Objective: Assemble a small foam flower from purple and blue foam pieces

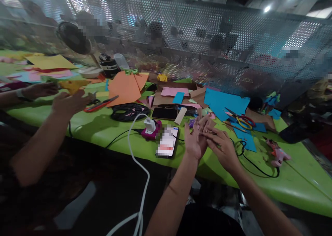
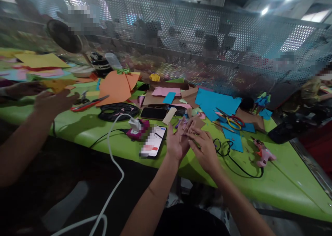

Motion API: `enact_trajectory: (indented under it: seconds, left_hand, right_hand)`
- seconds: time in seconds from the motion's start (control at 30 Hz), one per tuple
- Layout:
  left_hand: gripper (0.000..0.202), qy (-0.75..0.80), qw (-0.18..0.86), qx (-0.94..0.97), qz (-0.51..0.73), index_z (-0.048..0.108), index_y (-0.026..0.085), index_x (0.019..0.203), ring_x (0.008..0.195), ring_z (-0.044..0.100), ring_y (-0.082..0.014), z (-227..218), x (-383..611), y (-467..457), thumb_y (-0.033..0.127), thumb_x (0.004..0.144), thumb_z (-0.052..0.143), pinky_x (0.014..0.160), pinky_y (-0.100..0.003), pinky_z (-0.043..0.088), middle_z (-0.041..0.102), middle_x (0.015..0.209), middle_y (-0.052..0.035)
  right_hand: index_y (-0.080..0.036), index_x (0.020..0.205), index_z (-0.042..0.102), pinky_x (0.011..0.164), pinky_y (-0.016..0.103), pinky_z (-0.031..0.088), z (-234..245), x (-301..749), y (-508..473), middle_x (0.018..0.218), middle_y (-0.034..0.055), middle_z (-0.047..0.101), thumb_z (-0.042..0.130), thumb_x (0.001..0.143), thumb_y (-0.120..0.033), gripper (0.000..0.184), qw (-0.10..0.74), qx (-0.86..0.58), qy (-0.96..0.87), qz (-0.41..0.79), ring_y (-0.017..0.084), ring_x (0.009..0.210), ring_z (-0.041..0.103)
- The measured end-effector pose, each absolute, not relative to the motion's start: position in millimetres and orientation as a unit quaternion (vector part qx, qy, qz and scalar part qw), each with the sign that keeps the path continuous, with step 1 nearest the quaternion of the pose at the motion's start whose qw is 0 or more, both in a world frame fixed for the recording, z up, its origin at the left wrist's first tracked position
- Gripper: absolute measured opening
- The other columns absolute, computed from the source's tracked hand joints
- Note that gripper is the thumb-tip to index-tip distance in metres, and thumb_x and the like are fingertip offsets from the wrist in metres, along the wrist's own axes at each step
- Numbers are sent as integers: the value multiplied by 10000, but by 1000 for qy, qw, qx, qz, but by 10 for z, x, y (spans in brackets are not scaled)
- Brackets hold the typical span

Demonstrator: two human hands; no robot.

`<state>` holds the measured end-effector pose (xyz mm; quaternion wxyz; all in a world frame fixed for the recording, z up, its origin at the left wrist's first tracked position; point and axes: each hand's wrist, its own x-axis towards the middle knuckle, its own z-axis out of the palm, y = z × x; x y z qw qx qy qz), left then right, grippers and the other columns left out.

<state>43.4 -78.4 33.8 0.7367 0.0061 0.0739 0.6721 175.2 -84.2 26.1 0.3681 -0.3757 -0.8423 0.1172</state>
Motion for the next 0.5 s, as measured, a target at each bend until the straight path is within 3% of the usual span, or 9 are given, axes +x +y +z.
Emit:
enact_trajectory:
  seconds: [0.2,0.33,0.5]
  left_hand:
    - [545,61,744,-4,666,581,197,1202,1326,521,-218,287,425,-767,599,960,303,964,-330,518,557,1420,-126]
    - [528,68,741,3,668,608,209,1122,1312,535,-232,249,366,-752,596,962,287,909,-350,548,603,1364,-122]
    - [571,69,745,-11,663,557,187,1245,1268,571,-226,212,291,-708,605,957,295,834,-299,562,598,1361,-149]
  right_hand:
    - [-311,1161,693,974,451,434,238,1719,-758,1259,56,661,539,951,-280,262,394,-377,-825,150,254,1175,583]
    - [-302,1087,723,973,446,430,213,1674,-716,1234,54,668,542,948,-268,231,386,-384,-826,143,250,1164,582]
    - [-292,1024,733,977,464,417,206,1602,-673,1214,61,672,571,927,-251,193,374,-391,-830,138,258,1176,580]
